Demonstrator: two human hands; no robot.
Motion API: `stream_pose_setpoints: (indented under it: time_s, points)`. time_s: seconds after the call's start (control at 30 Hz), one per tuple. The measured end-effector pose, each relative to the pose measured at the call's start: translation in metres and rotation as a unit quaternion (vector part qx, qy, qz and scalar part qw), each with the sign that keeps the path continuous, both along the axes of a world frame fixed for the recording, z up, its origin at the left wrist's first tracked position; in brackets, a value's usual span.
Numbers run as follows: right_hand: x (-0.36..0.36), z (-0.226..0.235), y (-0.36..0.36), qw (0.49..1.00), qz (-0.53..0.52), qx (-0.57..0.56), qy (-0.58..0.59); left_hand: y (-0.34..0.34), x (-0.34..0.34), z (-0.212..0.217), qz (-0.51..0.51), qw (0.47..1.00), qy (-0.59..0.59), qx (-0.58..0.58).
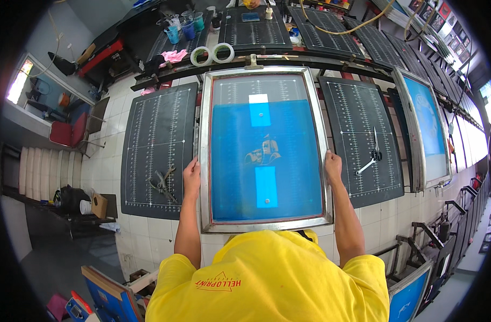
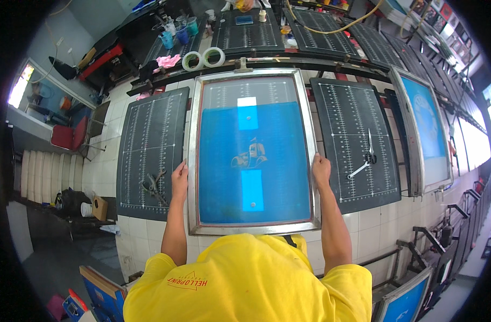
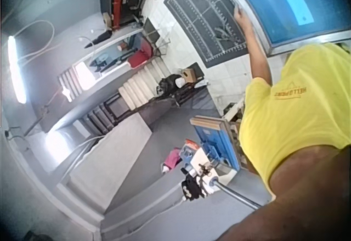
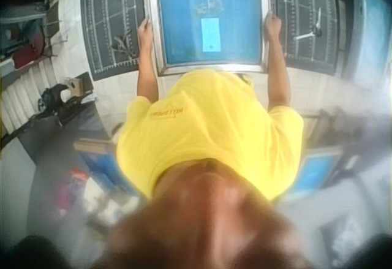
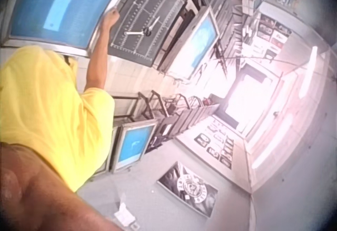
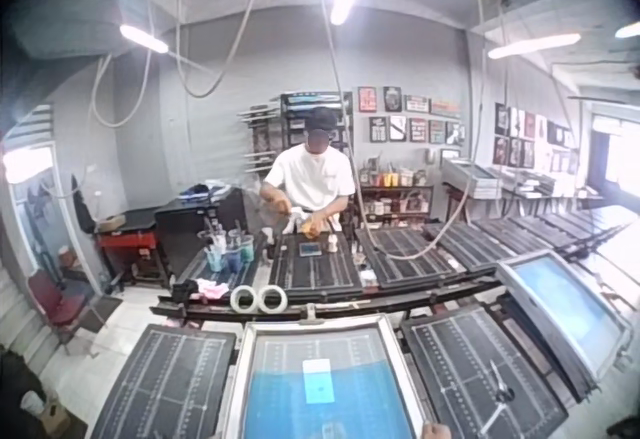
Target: The person prepares a silk screen frame for printing by applying tape to the edges of the screen and adjusting the frame on a specialized printing table.
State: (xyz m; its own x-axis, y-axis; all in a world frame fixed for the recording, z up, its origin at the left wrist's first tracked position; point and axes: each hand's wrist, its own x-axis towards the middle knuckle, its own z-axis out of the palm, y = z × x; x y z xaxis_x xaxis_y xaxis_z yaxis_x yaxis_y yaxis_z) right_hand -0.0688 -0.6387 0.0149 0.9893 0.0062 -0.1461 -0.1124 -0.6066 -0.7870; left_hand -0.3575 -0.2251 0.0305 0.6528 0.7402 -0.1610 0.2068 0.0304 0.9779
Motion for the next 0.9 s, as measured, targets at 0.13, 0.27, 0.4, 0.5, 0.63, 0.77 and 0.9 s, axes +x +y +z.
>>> stream_pose_setpoints:
  time_s: [0.13,0.27,0.4,0.5,0.63,0.77,0.9]
  points:
    - [-0.001,0.007,0.004,1.0,-0.001,0.012,-0.006,0.004,0.0,-0.001,-0.009,1.0,-0.004,-0.001]
    - [-0.006,0.011,0.004,1.0,0.003,-0.011,-0.009,0.005,-0.004,-0.003,0.021,0.999,0.021,-0.014]
    - [0.0,0.003,0.005,0.998,0.008,-0.033,-0.051,0.003,0.005,0.002,0.0,1.0,-0.006,-0.015]
    - [-0.005,0.012,0.01,0.999,-0.007,-0.029,-0.019,-0.002,-0.004,0.006,0.004,1.0,0.014,-0.022]
    - [-0.005,0.006,0.008,1.0,-0.004,-0.007,-0.022,0.003,0.002,0.004,-0.008,1.0,0.023,0.009]
    - [-0.005,0.008,0.007,1.0,-0.003,0.012,-0.012,0.001,0.001,-0.003,-0.004,1.0,0.012,0.014]
    - [-0.004,0.011,0.007,1.0,0.001,0.01,-0.001,0.004,-0.001,-0.003,-0.007,1.0,0.003,-0.025]
